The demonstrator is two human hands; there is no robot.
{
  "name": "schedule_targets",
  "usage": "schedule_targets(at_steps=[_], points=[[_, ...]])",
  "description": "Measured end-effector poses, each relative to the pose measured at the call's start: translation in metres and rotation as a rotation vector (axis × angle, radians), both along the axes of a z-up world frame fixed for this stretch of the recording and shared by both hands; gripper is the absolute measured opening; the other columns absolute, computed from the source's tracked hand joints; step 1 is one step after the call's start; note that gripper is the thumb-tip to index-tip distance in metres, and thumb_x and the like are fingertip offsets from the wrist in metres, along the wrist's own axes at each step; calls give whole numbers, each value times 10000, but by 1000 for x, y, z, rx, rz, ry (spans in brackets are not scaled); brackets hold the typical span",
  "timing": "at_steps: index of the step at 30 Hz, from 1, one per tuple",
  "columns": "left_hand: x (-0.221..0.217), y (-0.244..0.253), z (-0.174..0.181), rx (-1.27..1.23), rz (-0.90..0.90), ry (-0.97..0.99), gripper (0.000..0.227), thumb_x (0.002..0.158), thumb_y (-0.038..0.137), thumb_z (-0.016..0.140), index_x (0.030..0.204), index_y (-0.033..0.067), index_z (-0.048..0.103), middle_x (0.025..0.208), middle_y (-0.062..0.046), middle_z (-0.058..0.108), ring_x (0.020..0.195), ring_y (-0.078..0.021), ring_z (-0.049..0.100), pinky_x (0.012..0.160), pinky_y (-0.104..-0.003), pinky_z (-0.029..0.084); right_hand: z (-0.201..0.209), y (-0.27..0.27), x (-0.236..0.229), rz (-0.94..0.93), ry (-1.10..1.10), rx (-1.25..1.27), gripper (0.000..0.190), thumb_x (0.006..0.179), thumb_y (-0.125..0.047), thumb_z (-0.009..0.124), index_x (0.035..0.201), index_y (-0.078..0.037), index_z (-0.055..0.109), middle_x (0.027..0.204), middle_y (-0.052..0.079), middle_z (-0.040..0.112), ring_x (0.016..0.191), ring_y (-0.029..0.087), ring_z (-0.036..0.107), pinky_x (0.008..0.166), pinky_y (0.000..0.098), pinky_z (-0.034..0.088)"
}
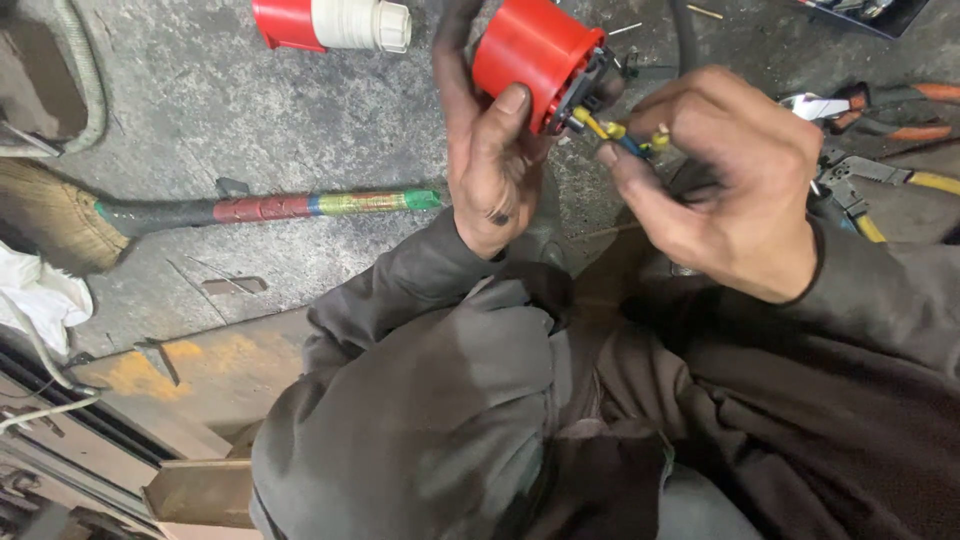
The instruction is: The person strips the ends of several colored wires, inserts them into the terminals of a red industrial plug, and tightens each terminal with a screwdriver. The person then attaches a white connector housing to the red plug body and gives a final tightening.
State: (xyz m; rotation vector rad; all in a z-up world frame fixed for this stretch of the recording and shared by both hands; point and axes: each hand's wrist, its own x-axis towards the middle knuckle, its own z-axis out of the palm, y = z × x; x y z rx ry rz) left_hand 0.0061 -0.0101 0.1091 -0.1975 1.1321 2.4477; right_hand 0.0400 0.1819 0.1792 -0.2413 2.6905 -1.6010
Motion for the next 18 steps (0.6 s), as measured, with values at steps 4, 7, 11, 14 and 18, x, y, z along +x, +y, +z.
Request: schedule_targets(at_steps=[4, 7, 11, 14, 18], points=[[5, -12, -19, -178, -78, 185, 586, 1144, 158, 562, 1674, 230, 324, 1582, -115, 471, 1329, -243, 570, 1174, -426, 530, -3, 2, 3, -44, -36, -74, 169, 907, 151, 807, 998, 189, 670, 1078, 281, 687, 804, 297, 567, 727, 360, 427], [1, -17, -8, -276, -129, 284, 569, 1160, 178, 623, 1664, 229, 363, 1677, -72, 410, 1469, -276, 549, 1283, -445, 512, -11, 1, 1, -19, 16, -94, 149, 872, 148, 791, 964, 159, 674, 1055, 267, 697, 876, 325, 576, 827, 396, 450], [2, -23, -17, -440, -109, 447, 581, 1158, 212, 658, 1654, 244, 357, 1746, -11, 325, 1608, -244, 467, 1375, -459, 518, -20, 0, 4, -26, 81, -38, 168, 864, 134, 829, 951, 138, 685, 994, 217, 709, 1018, 370, 601, 929, 437, 482], [4, -29, -18, -375, -109, 308, 945, 1062, 245, 805, 1741, 265, 147, 1814, -29, 336, 1581, -257, 579, 1312, -442, 622, -23, 1, 6, -62, 86, -68, 142, 879, 127, 822, 953, 110, 702, 1008, 195, 696, 1030, 358, 532, 952, 442, 443], [-1, -38, -19, -463, -192, 428, 909, 936, 104, 914, 1655, 217, 368, 1735, -15, 348, 1465, -227, 581, 1131, -355, 543, -26, 3, 9, -72, 88, -70, 138, 899, 134, 840, 968, 100, 726, 1047, 199, 674, 993, 333, 498, 911, 419, 415]])
